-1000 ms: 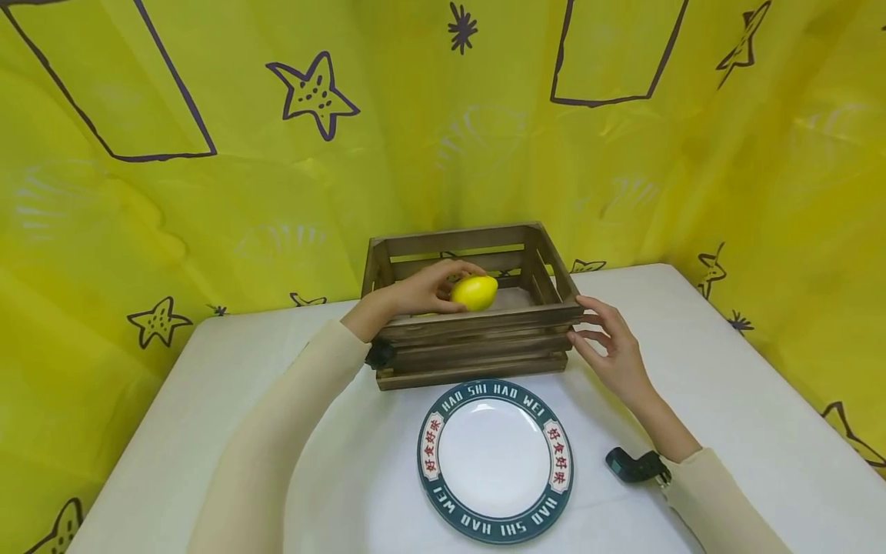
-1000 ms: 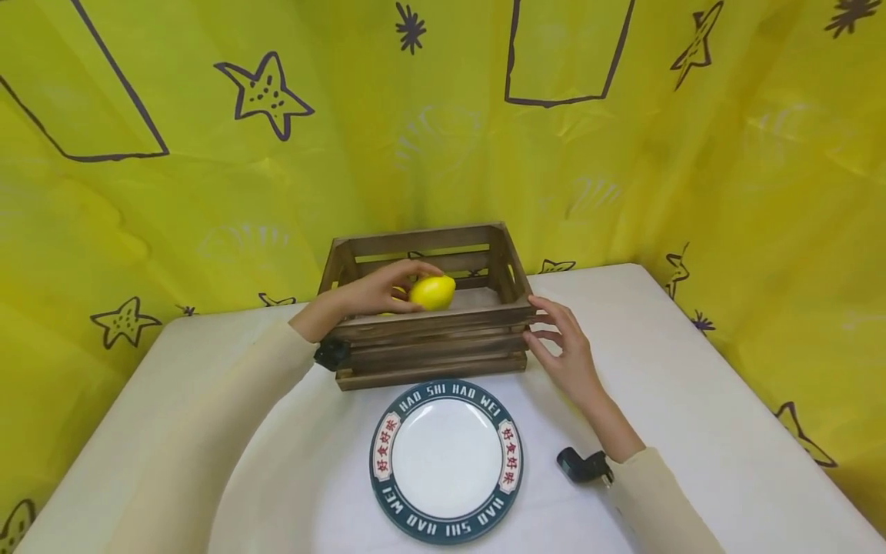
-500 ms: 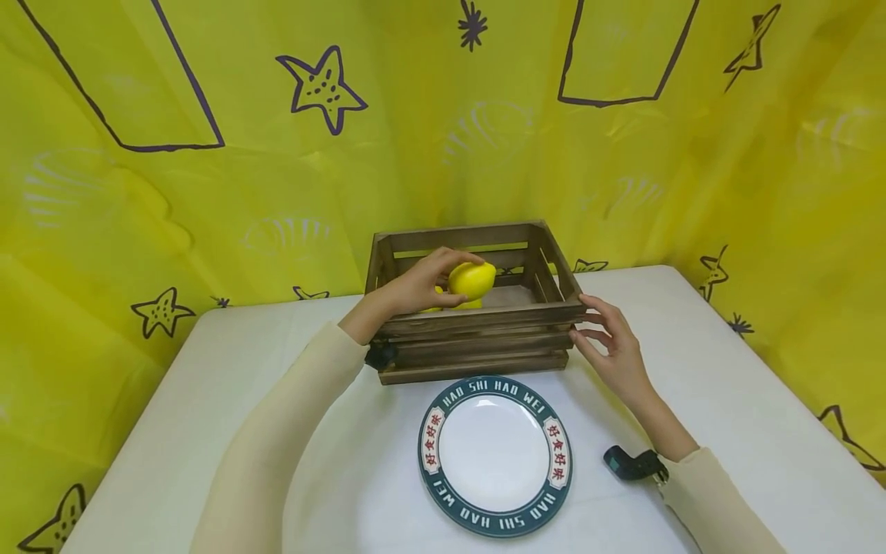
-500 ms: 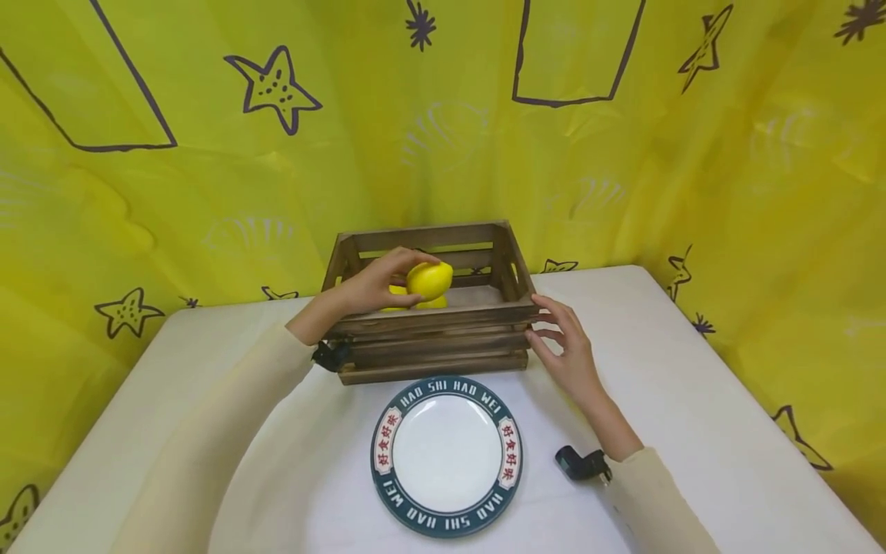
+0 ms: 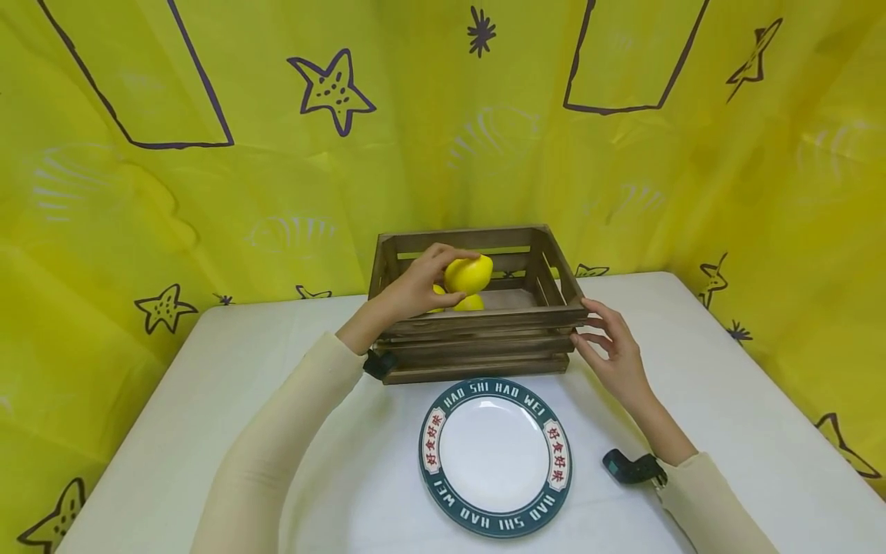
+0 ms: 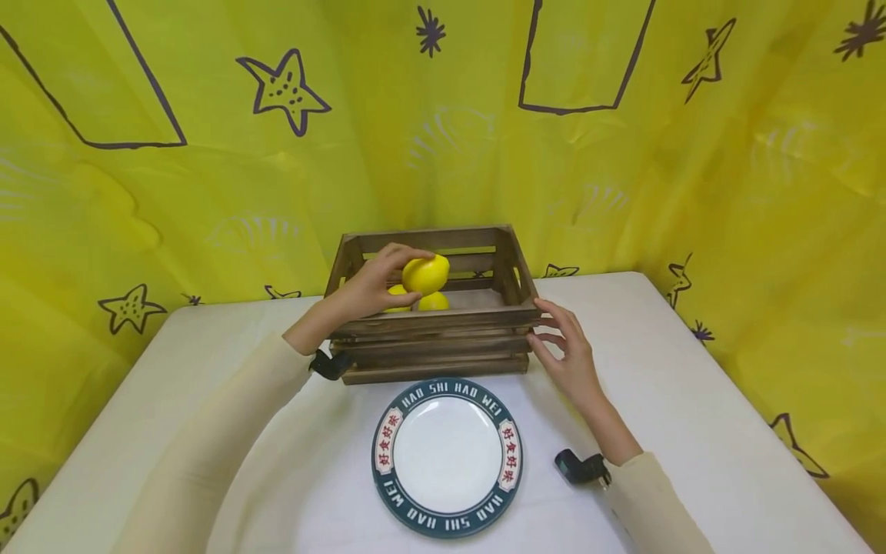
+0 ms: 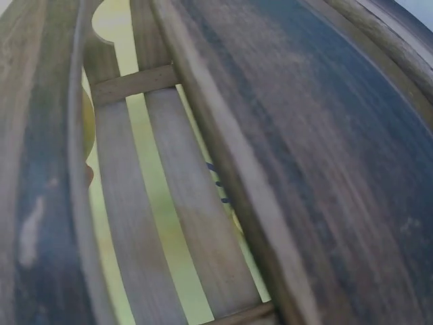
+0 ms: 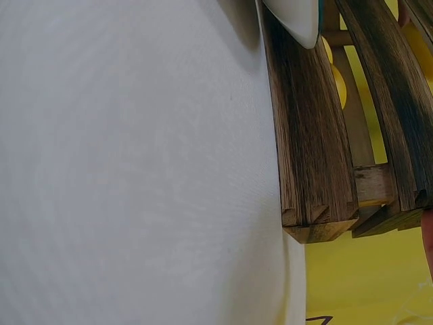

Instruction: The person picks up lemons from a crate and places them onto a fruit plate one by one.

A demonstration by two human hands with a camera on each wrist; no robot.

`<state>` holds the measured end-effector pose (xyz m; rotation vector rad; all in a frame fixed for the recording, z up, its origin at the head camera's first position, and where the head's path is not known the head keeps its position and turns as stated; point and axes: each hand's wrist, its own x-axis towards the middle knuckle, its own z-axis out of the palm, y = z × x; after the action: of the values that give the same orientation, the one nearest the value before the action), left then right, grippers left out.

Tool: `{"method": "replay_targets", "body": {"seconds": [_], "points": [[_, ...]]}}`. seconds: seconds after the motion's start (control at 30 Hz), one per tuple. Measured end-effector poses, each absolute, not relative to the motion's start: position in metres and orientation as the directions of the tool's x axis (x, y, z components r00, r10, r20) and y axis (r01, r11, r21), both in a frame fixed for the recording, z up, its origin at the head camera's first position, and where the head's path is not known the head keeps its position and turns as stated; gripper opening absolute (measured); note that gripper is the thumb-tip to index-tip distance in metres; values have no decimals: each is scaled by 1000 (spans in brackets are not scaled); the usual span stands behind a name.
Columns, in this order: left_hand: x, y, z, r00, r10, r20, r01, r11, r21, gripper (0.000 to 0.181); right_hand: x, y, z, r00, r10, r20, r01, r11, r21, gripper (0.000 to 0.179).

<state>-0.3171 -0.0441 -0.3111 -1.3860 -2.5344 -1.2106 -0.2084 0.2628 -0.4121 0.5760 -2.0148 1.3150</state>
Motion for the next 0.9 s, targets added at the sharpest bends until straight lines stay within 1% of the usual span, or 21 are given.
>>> {"method": "replay_targets", "body": {"seconds": [0.2,0.3,0.53,0.67,0.9], "points": [[-311,-51,-313,-593,680,431,743,256,619,58,-201,255,-402,-667,-24,744,-699,367,-614,63],[-307,-52,-312,-589,665,460,751,241,614,59,-195,251,-394,-663,-26,748,-701,373,-608,61],[-294,-50,-312,-608,601,519,754,232,615,59,-192,249,-391,-667,-22,745,-692,390,-608,61],[-281,-46,-311,-606,561,564,760,197,620,59,-193,249,-391,-671,-22,741,-688,392,-611,60],[-259,-39,-310,-625,531,572,747,194,636,58,-192,249,-390,-681,-16,732,-672,410,-617,61]]}}
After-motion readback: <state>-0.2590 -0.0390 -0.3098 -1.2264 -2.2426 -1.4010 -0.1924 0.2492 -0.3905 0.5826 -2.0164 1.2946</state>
